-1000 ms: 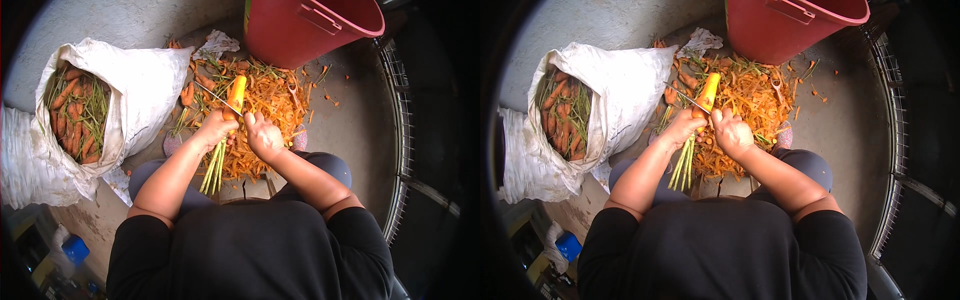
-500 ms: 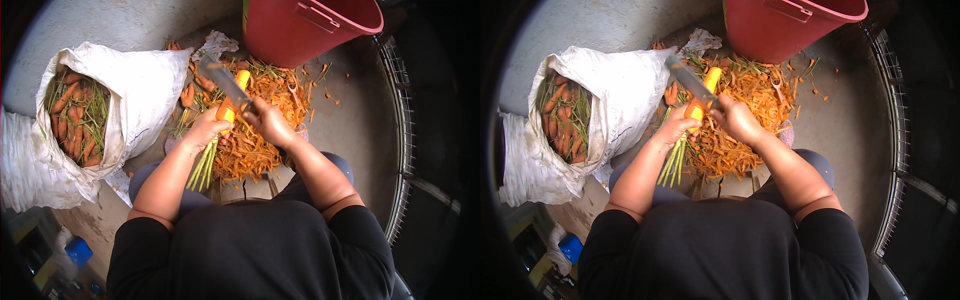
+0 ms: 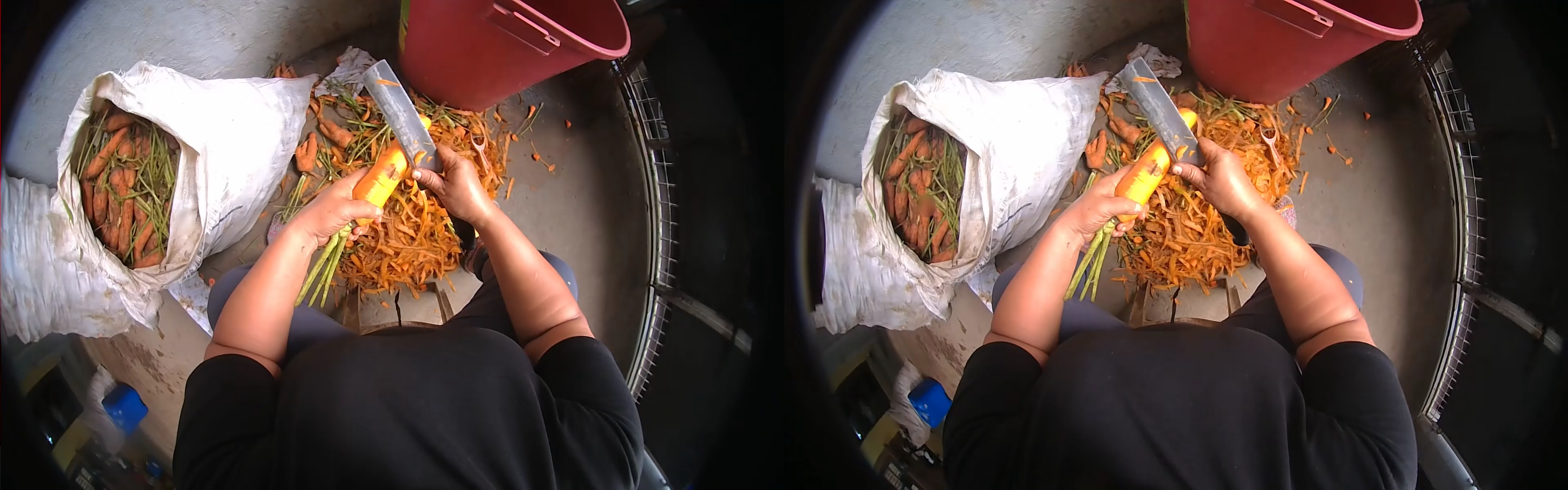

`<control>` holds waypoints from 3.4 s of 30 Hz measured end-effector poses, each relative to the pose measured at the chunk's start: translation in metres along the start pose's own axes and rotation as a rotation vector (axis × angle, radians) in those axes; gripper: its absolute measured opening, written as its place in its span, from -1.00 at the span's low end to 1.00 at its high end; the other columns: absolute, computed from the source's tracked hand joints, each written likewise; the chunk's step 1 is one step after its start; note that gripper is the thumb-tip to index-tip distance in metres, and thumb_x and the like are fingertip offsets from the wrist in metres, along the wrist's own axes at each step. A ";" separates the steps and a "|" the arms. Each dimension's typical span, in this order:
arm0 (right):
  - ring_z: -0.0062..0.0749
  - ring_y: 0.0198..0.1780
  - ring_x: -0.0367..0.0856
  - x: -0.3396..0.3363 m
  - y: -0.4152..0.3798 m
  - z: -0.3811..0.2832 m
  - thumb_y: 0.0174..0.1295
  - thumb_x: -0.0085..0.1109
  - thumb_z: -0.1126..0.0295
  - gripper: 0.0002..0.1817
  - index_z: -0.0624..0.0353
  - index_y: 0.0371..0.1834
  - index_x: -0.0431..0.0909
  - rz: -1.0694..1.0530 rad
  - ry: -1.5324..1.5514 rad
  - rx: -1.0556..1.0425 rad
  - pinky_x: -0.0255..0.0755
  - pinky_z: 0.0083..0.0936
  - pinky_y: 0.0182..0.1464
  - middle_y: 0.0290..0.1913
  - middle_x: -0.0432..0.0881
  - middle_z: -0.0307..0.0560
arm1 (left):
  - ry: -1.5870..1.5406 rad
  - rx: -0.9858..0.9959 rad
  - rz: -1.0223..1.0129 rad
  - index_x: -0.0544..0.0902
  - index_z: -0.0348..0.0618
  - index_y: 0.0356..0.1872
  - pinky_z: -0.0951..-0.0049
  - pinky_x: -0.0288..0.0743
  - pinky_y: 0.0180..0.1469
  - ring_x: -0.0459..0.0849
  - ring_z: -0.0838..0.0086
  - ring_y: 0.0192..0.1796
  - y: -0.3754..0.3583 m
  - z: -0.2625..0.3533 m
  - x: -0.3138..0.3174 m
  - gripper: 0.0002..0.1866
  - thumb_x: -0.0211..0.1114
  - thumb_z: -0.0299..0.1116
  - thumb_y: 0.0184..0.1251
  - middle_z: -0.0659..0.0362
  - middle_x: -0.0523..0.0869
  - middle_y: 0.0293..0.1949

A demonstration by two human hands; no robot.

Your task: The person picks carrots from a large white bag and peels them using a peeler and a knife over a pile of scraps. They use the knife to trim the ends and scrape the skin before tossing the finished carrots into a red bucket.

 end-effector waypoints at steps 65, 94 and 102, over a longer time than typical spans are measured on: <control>-0.16 -0.33 0.64 -0.036 -0.001 -0.013 -0.16 0.36 -0.06 -0.41 0.32 -0.37 0.48 0.298 -0.592 0.067 0.47 -0.36 -0.25 -0.47 0.63 0.05 | -0.035 0.052 0.124 0.32 -0.20 0.00 0.66 0.30 -0.63 0.41 0.66 -0.60 0.014 -0.015 -0.012 -0.52 0.25 -0.56 -0.01 0.23 0.46 -0.44; 0.10 -0.46 0.53 0.052 -0.030 -0.031 0.19 0.02 0.10 -0.66 0.19 -0.40 0.31 0.132 -0.611 -0.145 0.40 -0.11 -0.43 -0.52 0.55 0.14 | -0.837 0.015 0.253 0.46 -0.17 -0.16 0.21 0.56 -0.37 0.60 0.35 -0.37 0.043 -0.052 -0.028 -0.68 0.02 -0.15 0.22 0.11 0.59 -0.33; -0.01 -0.38 0.58 0.050 -0.022 -0.038 0.04 0.16 0.23 -0.63 0.18 -0.23 0.24 -0.029 -0.574 -0.169 0.45 -0.21 -0.35 -0.51 0.58 0.05 | -0.776 0.081 0.268 0.45 -0.23 -0.16 0.32 0.57 -0.32 0.60 0.32 -0.35 0.053 -0.055 -0.040 -0.66 -0.04 -0.14 0.27 0.08 0.58 -0.31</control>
Point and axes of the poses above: each hand's wrist, its own y-axis towards the middle knuckle, its own x-axis out of the palm, z = x × y, the point moved 10 cm from there along y, towards the middle knuckle
